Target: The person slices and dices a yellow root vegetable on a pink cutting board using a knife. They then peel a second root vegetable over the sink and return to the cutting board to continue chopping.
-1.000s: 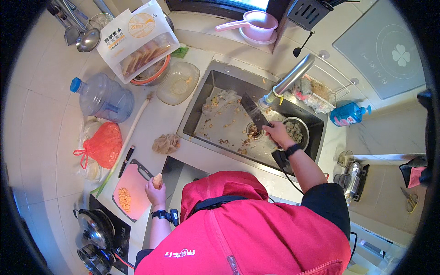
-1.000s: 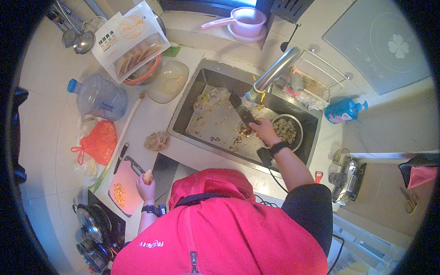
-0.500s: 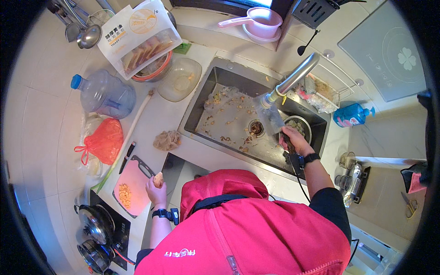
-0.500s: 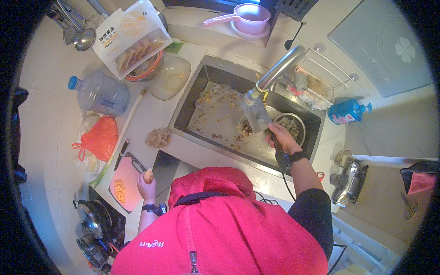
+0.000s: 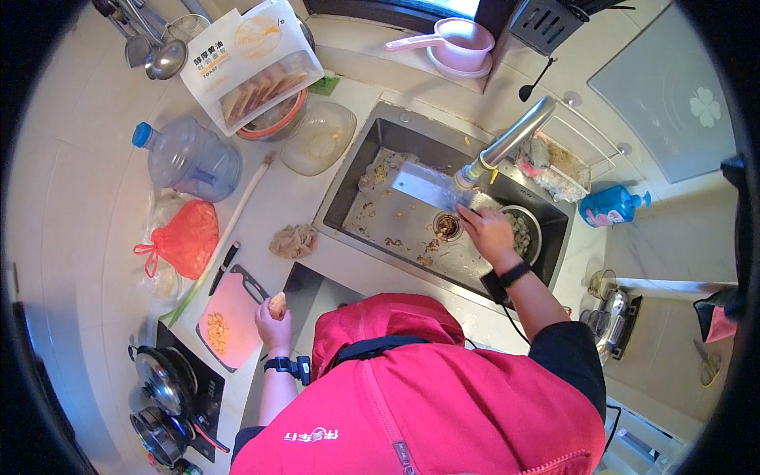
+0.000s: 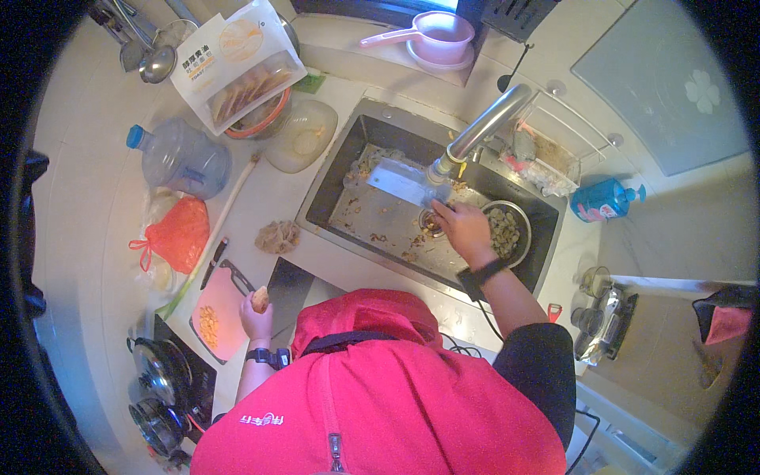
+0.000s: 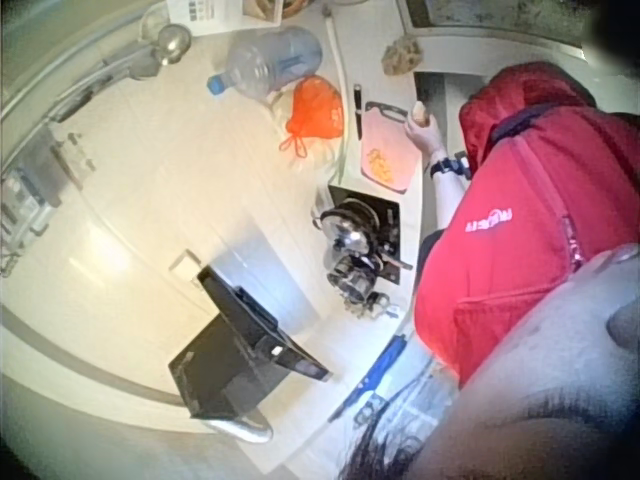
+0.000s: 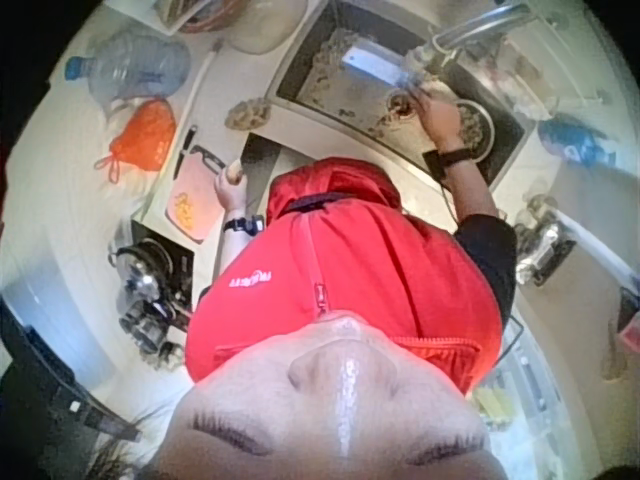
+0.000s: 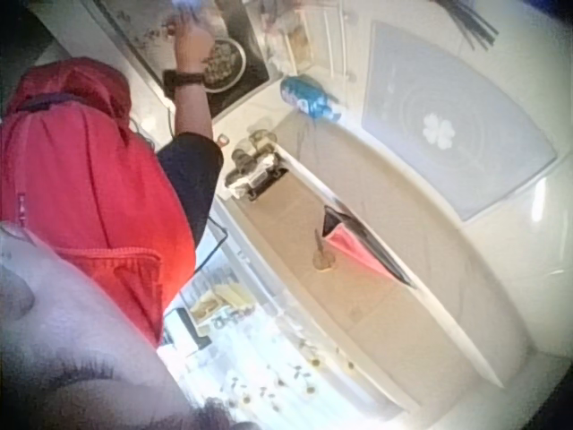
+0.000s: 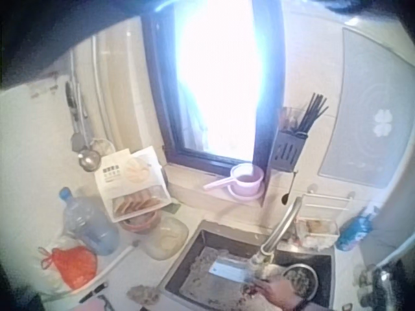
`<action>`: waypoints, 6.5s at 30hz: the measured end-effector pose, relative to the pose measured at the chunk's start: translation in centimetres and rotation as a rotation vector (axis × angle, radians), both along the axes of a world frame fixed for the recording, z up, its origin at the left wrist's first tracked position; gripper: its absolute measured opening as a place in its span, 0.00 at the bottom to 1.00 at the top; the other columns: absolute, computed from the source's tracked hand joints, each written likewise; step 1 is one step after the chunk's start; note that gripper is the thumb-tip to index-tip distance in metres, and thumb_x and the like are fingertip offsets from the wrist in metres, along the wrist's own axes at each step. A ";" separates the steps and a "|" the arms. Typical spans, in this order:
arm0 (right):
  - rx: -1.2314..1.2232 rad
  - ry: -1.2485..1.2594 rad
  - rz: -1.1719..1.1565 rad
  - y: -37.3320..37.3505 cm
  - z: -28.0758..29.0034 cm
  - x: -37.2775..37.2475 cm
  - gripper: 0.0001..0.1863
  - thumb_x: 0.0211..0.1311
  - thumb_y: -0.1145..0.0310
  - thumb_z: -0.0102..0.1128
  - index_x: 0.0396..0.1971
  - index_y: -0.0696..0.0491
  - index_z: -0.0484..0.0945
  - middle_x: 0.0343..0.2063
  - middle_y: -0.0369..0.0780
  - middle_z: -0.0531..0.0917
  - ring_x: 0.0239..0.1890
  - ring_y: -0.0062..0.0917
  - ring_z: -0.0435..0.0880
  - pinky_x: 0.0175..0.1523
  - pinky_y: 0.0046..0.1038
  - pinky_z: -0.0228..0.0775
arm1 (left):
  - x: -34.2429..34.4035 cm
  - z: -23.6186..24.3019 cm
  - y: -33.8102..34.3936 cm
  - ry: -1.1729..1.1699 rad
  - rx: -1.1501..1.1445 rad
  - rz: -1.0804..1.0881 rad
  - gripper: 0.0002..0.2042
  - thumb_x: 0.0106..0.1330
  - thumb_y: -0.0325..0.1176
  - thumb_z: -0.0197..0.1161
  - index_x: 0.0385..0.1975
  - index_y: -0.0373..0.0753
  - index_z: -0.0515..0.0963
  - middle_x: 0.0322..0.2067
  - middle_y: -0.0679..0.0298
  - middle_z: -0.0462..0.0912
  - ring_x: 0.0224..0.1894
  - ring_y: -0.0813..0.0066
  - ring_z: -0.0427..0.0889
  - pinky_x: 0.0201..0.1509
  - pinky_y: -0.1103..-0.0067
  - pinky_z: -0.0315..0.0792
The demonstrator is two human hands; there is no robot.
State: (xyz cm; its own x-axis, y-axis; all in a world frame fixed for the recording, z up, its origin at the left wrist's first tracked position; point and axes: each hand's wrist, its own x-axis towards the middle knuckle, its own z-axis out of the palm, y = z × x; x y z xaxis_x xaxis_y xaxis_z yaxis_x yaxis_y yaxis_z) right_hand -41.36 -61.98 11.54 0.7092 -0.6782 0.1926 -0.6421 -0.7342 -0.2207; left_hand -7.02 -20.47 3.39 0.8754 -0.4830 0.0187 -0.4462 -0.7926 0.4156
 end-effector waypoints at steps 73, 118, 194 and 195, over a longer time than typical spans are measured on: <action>0.311 0.628 1.575 33.0 -1.5 55.9 0.10 0.67 0.65 0.48 0.41 0.54 0.73 0.33 0.51 0.81 0.38 0.49 0.81 0.43 0.48 0.73 | 6.4 -3.4 17.6 0.004 -0.412 0.574 0.22 0.51 0.32 0.71 0.48 0.41 0.76 0.44 0.55 0.78 0.49 0.51 0.75 0.56 0.64 0.71; -0.245 1.034 1.931 44.2 2.2 53.9 0.09 0.63 0.73 0.49 0.41 0.59 0.65 0.24 0.52 0.82 0.28 0.48 0.85 0.31 0.46 0.77 | 5.7 -7.0 17.6 -0.238 -0.493 0.561 0.08 0.58 0.30 0.61 0.37 0.40 0.78 0.43 0.59 0.78 0.45 0.57 0.75 0.49 0.69 0.74; 0.331 0.576 1.393 27.4 -3.5 52.9 0.12 0.69 0.65 0.51 0.47 0.53 0.65 0.26 0.55 0.81 0.31 0.55 0.82 0.34 0.52 0.72 | 11.4 -4.9 15.6 -0.047 -0.076 0.121 0.08 0.60 0.30 0.54 0.37 0.39 0.78 0.40 0.60 0.79 0.48 0.60 0.77 0.50 0.68 0.74; 0.295 0.624 1.409 27.8 -3.2 52.8 0.11 0.69 0.66 0.50 0.47 0.53 0.65 0.26 0.54 0.81 0.32 0.54 0.82 0.34 0.51 0.73 | 10.5 -5.4 15.6 -0.072 -0.152 0.150 0.09 0.60 0.30 0.55 0.38 0.38 0.78 0.41 0.59 0.79 0.47 0.58 0.77 0.50 0.67 0.74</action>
State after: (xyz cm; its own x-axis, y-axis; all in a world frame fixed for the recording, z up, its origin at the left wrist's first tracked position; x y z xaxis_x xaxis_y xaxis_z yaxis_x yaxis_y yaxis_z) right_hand 11.44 -34.16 8.36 0.6937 0.6141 -0.3764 0.4561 -0.7790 -0.4303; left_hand 3.50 -4.83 -2.03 0.9311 -0.3342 0.1460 -0.3606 -0.7833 0.5064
